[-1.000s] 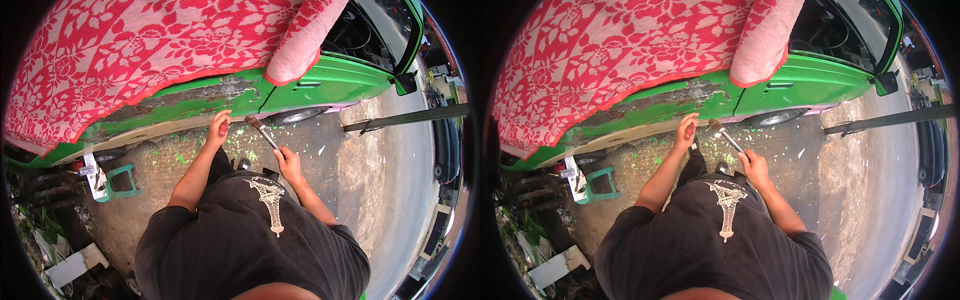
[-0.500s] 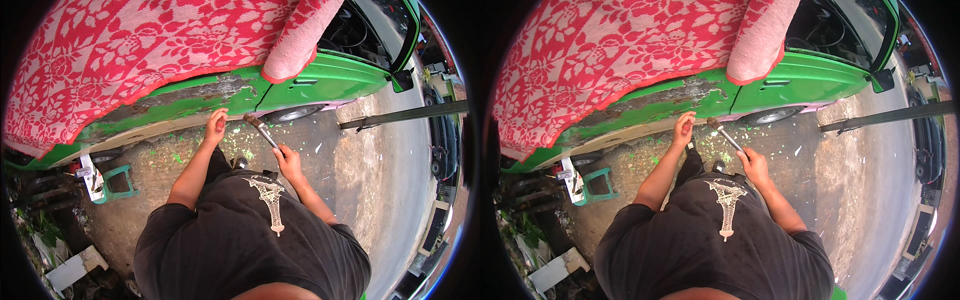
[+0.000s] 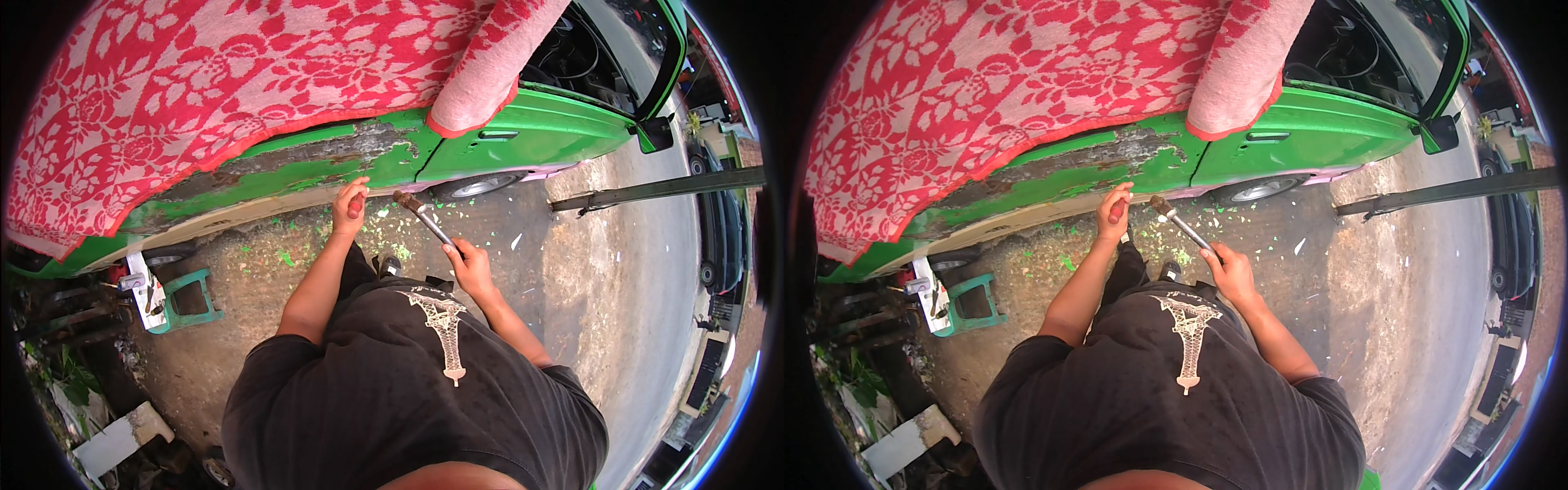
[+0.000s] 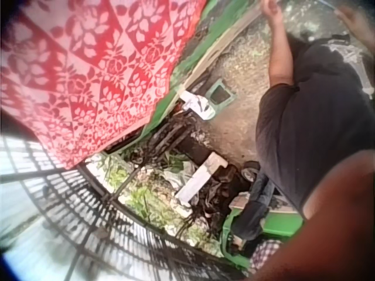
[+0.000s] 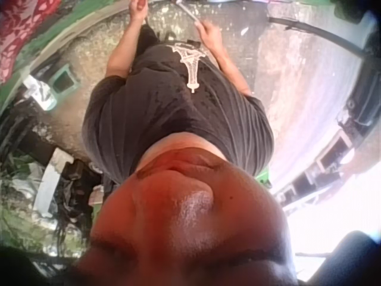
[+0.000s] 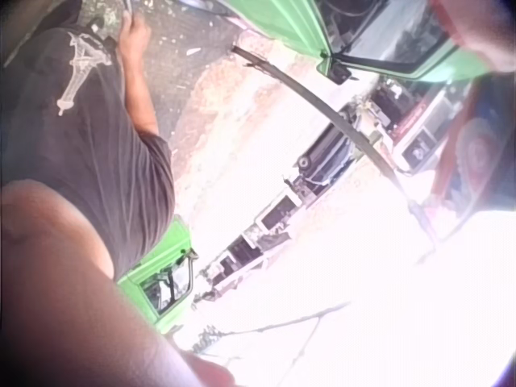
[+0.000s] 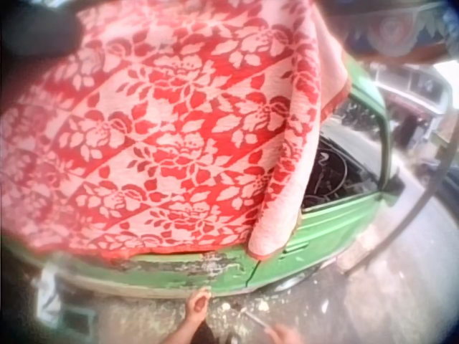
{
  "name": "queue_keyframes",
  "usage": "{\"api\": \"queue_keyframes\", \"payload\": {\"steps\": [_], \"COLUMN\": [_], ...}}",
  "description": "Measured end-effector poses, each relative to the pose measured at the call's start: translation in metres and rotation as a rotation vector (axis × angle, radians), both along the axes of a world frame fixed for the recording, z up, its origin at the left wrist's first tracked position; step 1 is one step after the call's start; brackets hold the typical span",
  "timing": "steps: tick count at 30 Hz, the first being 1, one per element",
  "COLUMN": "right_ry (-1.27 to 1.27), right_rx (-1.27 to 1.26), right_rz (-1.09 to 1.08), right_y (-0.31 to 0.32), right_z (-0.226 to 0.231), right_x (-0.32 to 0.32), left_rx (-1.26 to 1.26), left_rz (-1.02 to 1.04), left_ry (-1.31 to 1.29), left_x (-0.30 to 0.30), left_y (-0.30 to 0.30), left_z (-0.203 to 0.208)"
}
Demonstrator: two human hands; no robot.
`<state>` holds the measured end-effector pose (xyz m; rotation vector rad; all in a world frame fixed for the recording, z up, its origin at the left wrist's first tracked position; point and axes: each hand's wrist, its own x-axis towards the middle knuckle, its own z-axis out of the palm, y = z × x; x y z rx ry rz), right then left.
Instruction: The person uses a hammer and a chisel to chip away old paint from the side of a green car. They repeatedly strike the chisel with the hammer to remove paint flakes from the vehicle's body panel.
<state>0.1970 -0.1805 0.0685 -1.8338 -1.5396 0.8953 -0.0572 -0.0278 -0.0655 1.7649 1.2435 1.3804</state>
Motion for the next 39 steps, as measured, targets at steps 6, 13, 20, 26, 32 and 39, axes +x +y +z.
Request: {"api": "queue_keyframes", "payload": {"steps": [6,13,20,26,32,39], "right_ry": [-0.049,-0.025,-0.354,-0.168,-0.135,-0.109], "right_rx": [0.072,0.533,0.224,0.130,0.098,0.021], "right_rz": [0.111,0.540,0.298,0.151,0.122,0.090], "right_y": [0.010,0.032,0.021,0.007,0.001,0.005], "right_z": [0.006,0.015,-0.021,0.000,0.002,0.009], "right_x": [-0.009,-0.025,-0.007,0.000,0.004,0.001], "left_rx": [0.013,-0.046,-0.150,-0.001,0.034,0.046], "left_rz": [-0.051,-0.063,-0.061,-0.054,-0.078,-0.062], "left_ry": [0.080,0.002,-0.067,-0.129,-0.140,0.090], "left_x": [-0.005,-0.005,-0.005,-0.001,0.001,-0.002], "left_y": [-0.003,0.004,0.009,-0.001,-0.003,-0.005], "left_z": [0.003,0.011,-0.018,-0.017,-0.029,-0.011]}}
